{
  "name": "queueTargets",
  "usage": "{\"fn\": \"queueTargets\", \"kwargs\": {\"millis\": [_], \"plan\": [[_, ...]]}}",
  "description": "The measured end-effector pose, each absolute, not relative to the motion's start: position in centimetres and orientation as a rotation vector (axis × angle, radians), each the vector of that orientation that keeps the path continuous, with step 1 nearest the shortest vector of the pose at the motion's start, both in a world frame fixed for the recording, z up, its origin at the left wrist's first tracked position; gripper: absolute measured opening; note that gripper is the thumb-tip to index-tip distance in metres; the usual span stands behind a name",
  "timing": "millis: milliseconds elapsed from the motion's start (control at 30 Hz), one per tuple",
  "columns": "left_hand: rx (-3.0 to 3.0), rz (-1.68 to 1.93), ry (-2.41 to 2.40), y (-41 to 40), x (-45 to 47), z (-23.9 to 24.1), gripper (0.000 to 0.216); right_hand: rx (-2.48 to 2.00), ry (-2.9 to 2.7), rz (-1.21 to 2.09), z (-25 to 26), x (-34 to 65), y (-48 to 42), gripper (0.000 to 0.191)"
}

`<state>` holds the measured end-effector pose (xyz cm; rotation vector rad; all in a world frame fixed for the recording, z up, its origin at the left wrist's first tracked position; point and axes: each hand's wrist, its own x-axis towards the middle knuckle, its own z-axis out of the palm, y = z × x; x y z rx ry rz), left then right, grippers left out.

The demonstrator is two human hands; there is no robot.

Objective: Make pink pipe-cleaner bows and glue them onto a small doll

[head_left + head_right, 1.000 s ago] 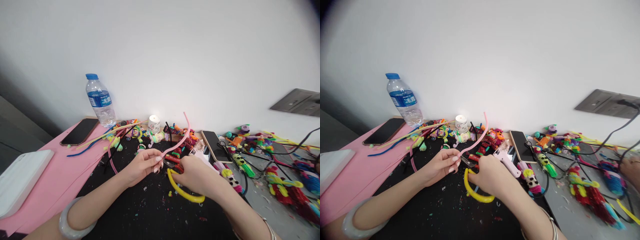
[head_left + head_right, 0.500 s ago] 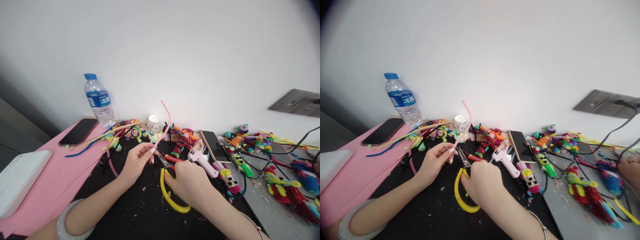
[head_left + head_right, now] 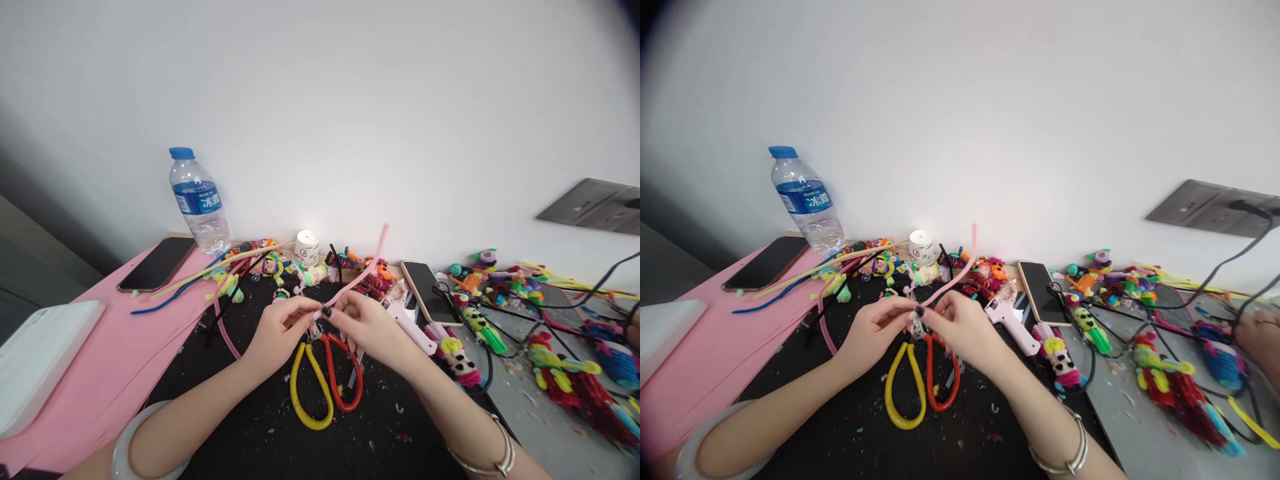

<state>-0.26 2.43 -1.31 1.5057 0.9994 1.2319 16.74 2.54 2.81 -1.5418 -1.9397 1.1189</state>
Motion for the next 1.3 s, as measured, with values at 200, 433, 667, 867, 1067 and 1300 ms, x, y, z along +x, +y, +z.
{"fn": "queueTargets", "kwargs": {"millis": [200, 433, 667, 867, 1067, 1300], "plan": [[1.739, 1.191, 0.960, 2.4, -0.4, -1.5, 0.018, -1.320, -1.775, 1.218, 2.4, 17.4, 3.7, 0.031], [1.730, 1.099, 0.963, 2.3, -0.2, -1.3, 0.012, -1.361, -2.002, 0.916, 2.9, 17.1, 3.0, 0.029], [1.684, 0.969, 0.954, 2.5, -0.1, -1.9, 0.010, -1.372, -2.138, 0.778, 3.2, 17.1, 3.0, 0.027], [1.524, 0.881, 0.938, 2.4, 0.0, -2.4, 0.014, -1.308, -2.212, 0.742, 3.3, 16.6, 2.3, 0.022], [1.370, 0.869, 0.939, 2.4, 0.0, -2.1, 0.020, -1.282, -2.291, 0.611, 3.4, 16.6, 2.0, 0.022], [1.133, 0.927, 0.849, 2.9, -0.2, -1.9, 0.018, -1.261, -2.324, 0.511, 2.9, 16.7, 2.4, 0.018]]}}
